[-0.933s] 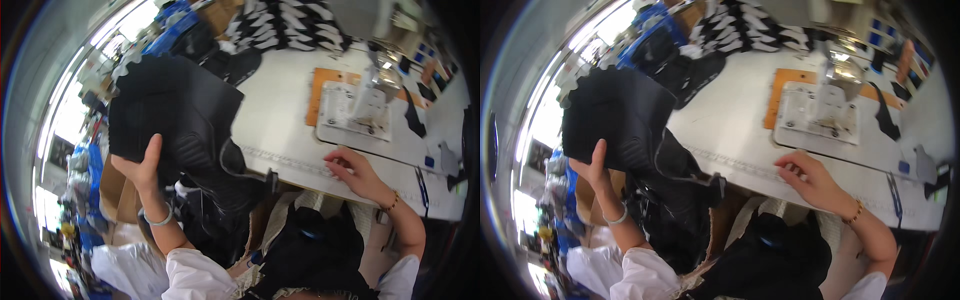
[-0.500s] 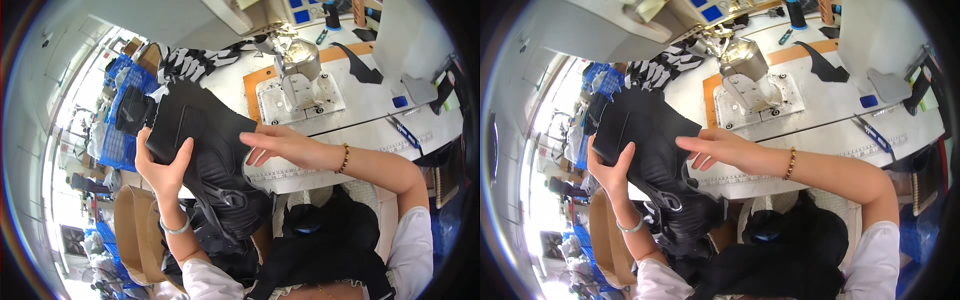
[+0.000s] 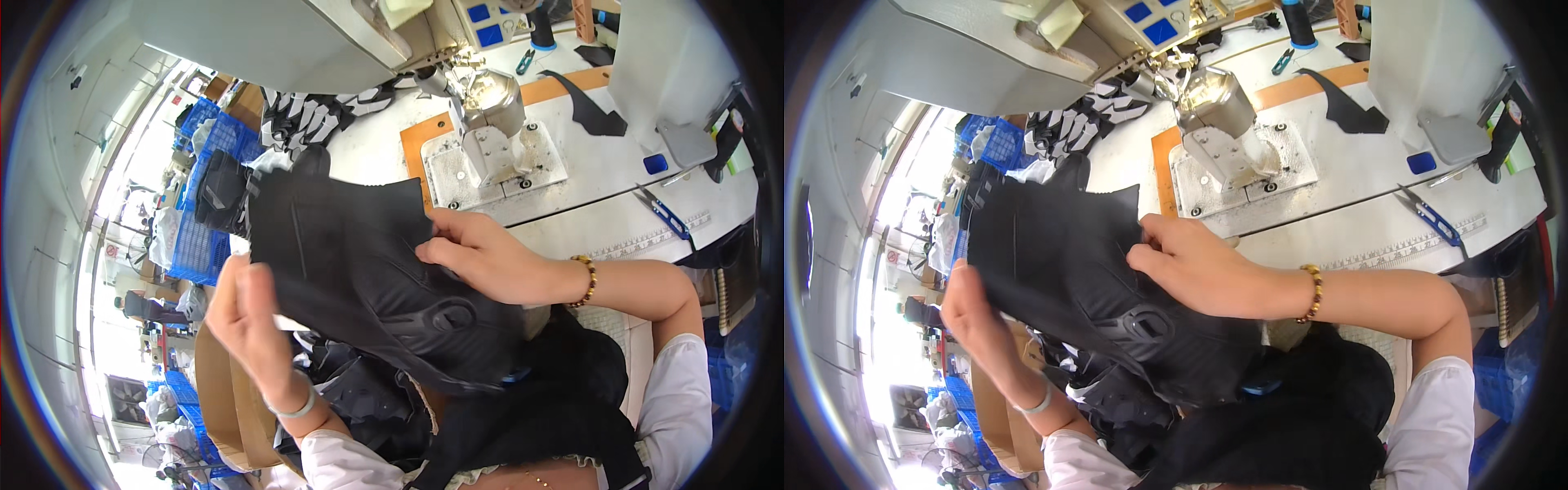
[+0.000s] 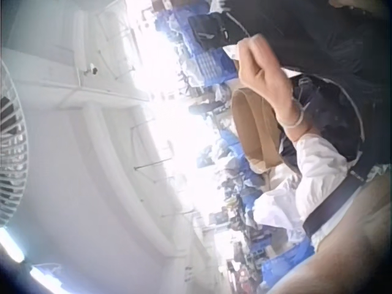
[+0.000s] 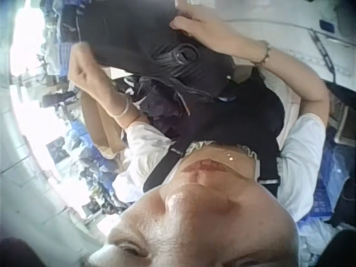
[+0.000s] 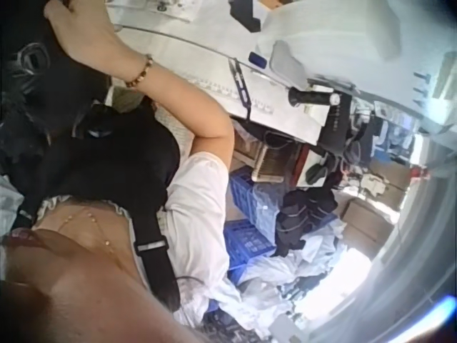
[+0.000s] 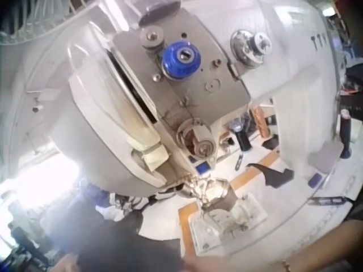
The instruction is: The person sews boot components together using a sewing machine, trims thread using thread snips, and stitches along the boot upper while guiding the material by hand.
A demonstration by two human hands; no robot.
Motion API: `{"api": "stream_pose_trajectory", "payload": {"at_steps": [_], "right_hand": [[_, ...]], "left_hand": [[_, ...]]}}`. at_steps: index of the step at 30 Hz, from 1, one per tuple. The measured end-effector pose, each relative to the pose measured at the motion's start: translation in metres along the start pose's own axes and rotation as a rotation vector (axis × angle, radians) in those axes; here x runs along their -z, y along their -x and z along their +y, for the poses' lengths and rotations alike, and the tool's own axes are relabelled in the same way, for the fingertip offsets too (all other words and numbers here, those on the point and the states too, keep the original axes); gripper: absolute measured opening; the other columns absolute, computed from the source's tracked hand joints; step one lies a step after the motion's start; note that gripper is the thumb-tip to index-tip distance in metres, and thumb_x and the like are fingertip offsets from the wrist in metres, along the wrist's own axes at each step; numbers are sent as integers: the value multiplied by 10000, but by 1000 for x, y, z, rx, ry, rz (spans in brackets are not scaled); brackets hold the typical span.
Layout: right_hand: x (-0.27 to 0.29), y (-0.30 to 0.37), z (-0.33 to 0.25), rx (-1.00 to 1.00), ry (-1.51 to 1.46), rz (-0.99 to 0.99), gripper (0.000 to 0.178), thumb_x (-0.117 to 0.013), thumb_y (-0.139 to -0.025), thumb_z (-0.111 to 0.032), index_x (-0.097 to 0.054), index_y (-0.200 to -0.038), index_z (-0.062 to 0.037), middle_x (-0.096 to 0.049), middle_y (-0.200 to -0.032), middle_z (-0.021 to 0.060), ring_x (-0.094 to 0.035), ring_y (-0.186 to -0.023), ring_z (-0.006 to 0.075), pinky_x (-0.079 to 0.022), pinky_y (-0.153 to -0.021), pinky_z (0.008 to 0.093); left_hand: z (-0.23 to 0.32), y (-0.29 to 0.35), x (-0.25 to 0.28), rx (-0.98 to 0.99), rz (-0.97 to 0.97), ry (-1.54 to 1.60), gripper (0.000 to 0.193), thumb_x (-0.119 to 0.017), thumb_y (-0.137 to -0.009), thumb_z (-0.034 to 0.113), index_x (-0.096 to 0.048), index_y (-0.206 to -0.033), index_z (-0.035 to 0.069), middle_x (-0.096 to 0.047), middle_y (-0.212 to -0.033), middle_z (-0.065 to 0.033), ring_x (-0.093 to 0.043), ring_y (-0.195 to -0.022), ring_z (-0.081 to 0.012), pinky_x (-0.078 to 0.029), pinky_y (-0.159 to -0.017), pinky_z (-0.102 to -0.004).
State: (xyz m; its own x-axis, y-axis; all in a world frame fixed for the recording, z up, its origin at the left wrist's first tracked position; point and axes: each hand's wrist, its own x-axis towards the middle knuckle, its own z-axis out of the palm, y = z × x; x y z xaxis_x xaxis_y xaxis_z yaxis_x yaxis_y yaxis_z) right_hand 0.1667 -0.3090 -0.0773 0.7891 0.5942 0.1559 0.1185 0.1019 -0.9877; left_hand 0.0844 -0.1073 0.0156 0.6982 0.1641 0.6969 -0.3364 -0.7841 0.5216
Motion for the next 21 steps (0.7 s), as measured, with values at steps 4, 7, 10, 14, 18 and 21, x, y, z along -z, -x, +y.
{"api": "stream_pose_trajectory", "payload": {"at_steps": [4, 7, 10, 14, 18, 21], "right_hand": [[27, 15, -28, 100, 415, -110, 305, -474, -855, -237, -462, -775, 57, -535, -673, 236, -522, -667, 417, -425, -661, 438], [37, 23, -43, 116, 602, -232, 286, -486, -843, -223, -477, -762, 52, -551, -686, 246, -554, -710, 418, -428, -670, 460], [39, 30, -52, 167, 812, -334, 201, -548, -821, -183, -475, -819, 5, -539, -678, 179, -548, -646, 380, -410, -577, 435], [47, 38, -54, 149, 827, -331, 210, -552, -819, -191, -480, -796, 4, -552, -690, 169, -553, -650, 378, -418, -579, 432], [70, 42, -41, 56, 686, -258, 290, -527, -863, -256, -565, -874, 31, -601, -742, 195, -592, -706, 343, -451, -653, 401], [99, 41, -33, 6, 507, -356, 332, -597, -869, -315, -591, -964, 3, -592, -820, 80, -535, -749, 167, -430, -686, 298]], "left_hand": [[4, -29, 20, -63, -79, 452, 144, -528, -854, 96, -572, -783, -21, -526, -681, -42, -449, -587, -76, -343, -547, -207], [2, -59, 11, -61, -357, -108, 305, -662, -754, 156, -606, -998, -17, -597, -1037, -92, -574, -940, -191, -437, -846, -310], [-7, -70, -29, -276, -1094, -12, 770, -788, -660, 283, -439, -1298, 30, -456, -1320, -139, -415, -1237, -274, -325, -1018, -370], [-16, -54, -90, -236, -1296, 282, 477, -753, -719, 252, -541, -1097, 52, -580, -1100, -98, -538, -1043, -204, -407, -901, -311], [-31, -40, -124, -46, -1207, 416, 296, -753, -730, 193, -539, -876, 50, -474, -707, 24, -374, -616, -61, -316, -547, -230], [-42, -28, -133, 105, -1183, 441, 272, -752, -739, 171, -530, -848, 58, -421, -682, 54, -320, -590, -32, -269, -518, -212]]}}
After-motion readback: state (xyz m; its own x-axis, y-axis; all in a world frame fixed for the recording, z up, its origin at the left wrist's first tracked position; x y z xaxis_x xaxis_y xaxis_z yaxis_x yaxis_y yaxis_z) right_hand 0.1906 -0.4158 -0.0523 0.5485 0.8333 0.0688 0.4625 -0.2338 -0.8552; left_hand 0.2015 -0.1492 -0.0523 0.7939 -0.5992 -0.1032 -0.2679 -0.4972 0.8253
